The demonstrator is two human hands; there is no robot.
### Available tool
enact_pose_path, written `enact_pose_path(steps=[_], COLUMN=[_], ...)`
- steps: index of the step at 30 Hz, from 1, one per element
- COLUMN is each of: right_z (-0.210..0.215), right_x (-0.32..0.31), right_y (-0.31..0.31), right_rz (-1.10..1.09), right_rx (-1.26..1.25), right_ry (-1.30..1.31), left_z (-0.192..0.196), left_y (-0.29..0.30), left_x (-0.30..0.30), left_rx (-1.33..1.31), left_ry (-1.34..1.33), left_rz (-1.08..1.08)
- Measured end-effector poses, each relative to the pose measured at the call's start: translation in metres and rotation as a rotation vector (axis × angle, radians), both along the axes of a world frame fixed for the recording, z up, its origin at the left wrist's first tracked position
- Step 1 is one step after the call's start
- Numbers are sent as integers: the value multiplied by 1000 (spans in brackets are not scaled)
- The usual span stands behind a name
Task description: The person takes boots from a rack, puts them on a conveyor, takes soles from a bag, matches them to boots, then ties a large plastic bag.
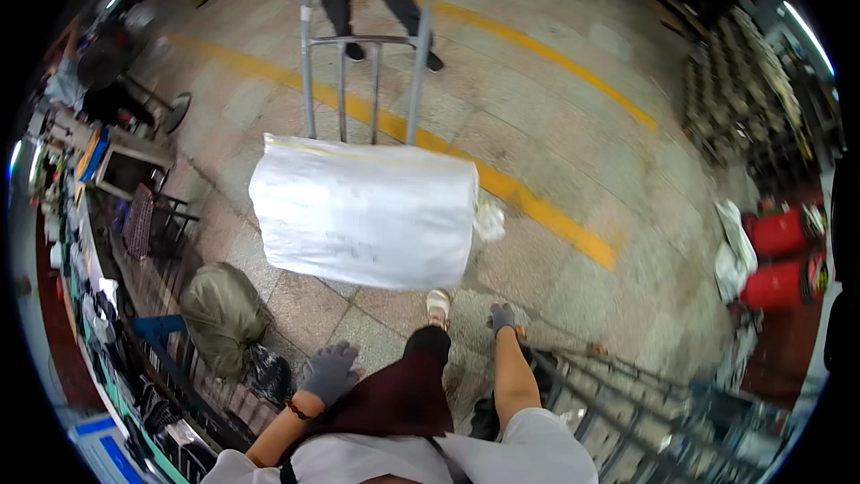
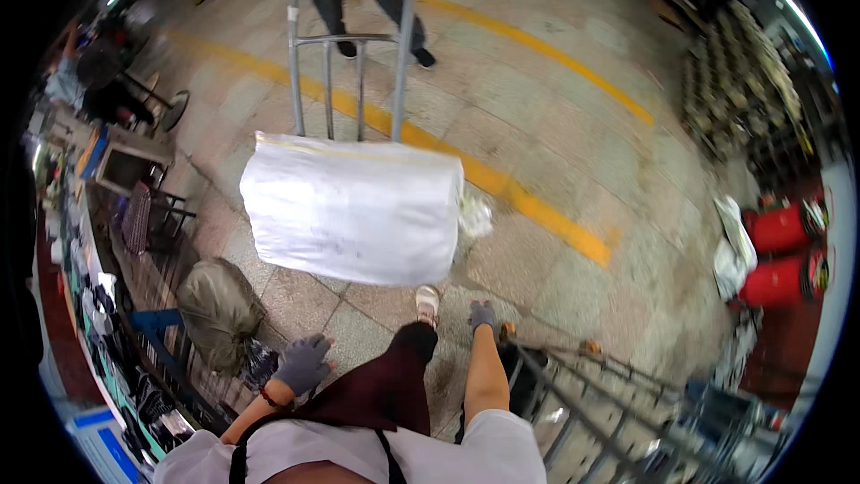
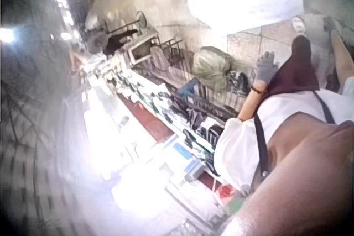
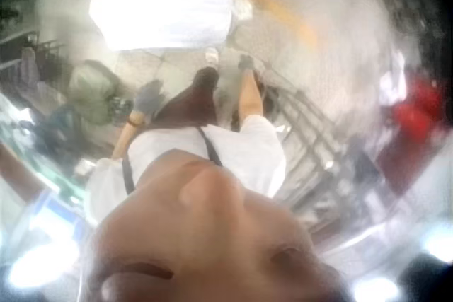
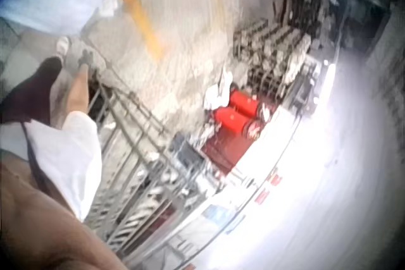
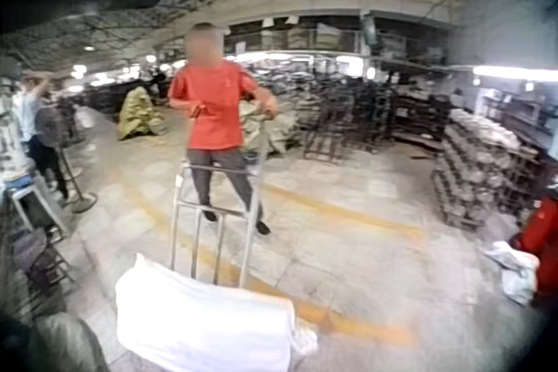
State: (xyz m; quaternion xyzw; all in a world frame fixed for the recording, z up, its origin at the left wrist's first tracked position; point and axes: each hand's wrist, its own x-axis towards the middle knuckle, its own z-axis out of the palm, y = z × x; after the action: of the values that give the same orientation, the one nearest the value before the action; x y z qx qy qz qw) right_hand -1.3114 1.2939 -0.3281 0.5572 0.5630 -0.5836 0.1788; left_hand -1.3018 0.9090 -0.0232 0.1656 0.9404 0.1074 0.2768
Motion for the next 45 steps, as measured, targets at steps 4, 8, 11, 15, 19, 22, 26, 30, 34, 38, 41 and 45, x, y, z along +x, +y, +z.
enact_pose_path(steps=[4,8,11,15,19,22,26,30,34,38,41,45], right_z=[-81,-112,-191,-245,-242,-214,-166,-96,8,136,206,218], right_x=[-136,-217,-218,-196,-156,-130,-101,-60,-31,-19,-34,-98], right_y=[30,1,-44,-86,-117,-146,-189,-221,-265,-359,-451,-577], right_rz=[751,1337,1653,1759,1794,1790,1739,1644,1413,1325,1635,1411], right_rx=[579,429,271,203,116,25,-114,-247,-49,-85,60,-282], right_ry=[-177,-264,-400,-408,-355,-319,-280,-275,-172,-43,3,209], left_z=[-42,-108,-150,-183,-191,-207,-199,-250,-248,-160,-93,-73], left_y=[40,57,57,38,35,31,13,-19,-86,-148,-219,-286], left_x=[-57,-69,-60,-37,-15,23,38,89,97,98,119,110], left_rx=[65,120,66,75,182,301,408,521,435,349,719,349], left_ry=[-142,-171,-246,-338,-491,-466,-583,-298,-328,-264,-190,284], left_rz=[174,514,638,692,870,923,1004,1324,1358,1223,1322,1057])
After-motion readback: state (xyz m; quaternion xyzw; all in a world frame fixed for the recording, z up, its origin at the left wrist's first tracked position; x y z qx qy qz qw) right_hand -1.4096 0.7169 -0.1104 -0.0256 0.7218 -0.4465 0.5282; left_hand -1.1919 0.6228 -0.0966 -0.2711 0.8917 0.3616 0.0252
